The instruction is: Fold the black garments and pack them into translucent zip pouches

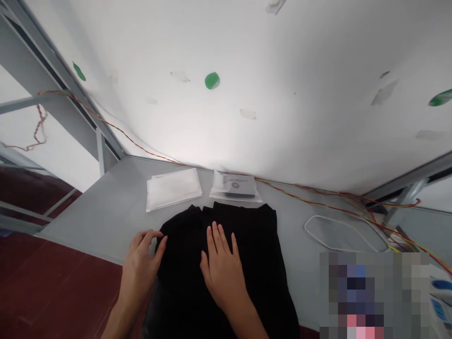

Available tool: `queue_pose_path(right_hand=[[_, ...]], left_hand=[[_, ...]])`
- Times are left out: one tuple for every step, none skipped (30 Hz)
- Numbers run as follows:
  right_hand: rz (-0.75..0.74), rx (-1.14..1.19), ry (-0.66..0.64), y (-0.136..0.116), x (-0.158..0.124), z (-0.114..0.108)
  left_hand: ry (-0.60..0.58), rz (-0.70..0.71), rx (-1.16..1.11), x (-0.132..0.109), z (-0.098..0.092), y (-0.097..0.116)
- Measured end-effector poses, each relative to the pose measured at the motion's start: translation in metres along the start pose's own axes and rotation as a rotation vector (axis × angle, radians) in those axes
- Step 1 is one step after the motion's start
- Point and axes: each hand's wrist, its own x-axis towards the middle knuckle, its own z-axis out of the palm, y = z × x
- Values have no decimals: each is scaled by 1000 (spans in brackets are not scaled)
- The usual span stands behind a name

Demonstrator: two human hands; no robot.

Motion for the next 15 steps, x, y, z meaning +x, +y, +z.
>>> queue_pose_path(right_hand=[[-1,17,6,0,0,0],[1,35,13,0,0,1],[3,52,18,0,0,1],[7,67,21,0,0,1],[10,78,22,0,0,1],[14,86,21,0,0,0],[14,91,18,0,0,-1],[15,94,14,0,1,-2],[16,96,12,-1,1,-3],[18,98,11,-1,1,-4],[21,101,11,-2,1,-5],[26,104,11,-3,2,-5],[32,108,12,-3,2,-6],[41,111,12,-5,2,-6],[49,116,11,-6,3,-6]], left_hand=[[13,0,-38,0,0,2],[11,-17,-82,-1,0,4],[-1,-49,-132,-1,0,6],[-15,-90,-187,-2,1,8],[-19,-127,-244,-2,1,10],[-11,-155,-303,-2,3,12],[6,-172,-362,-2,4,14],[25,-181,-421,-1,5,16],[43,-187,-478,0,7,18],[42,-195,-529,2,8,19],[18,-203,-572,3,9,20],[-26,-210,-602,5,10,21],[-76,-215,-616,7,11,21],[-125,-220,-613,9,12,21],[-168,-226,-600,11,12,20]])
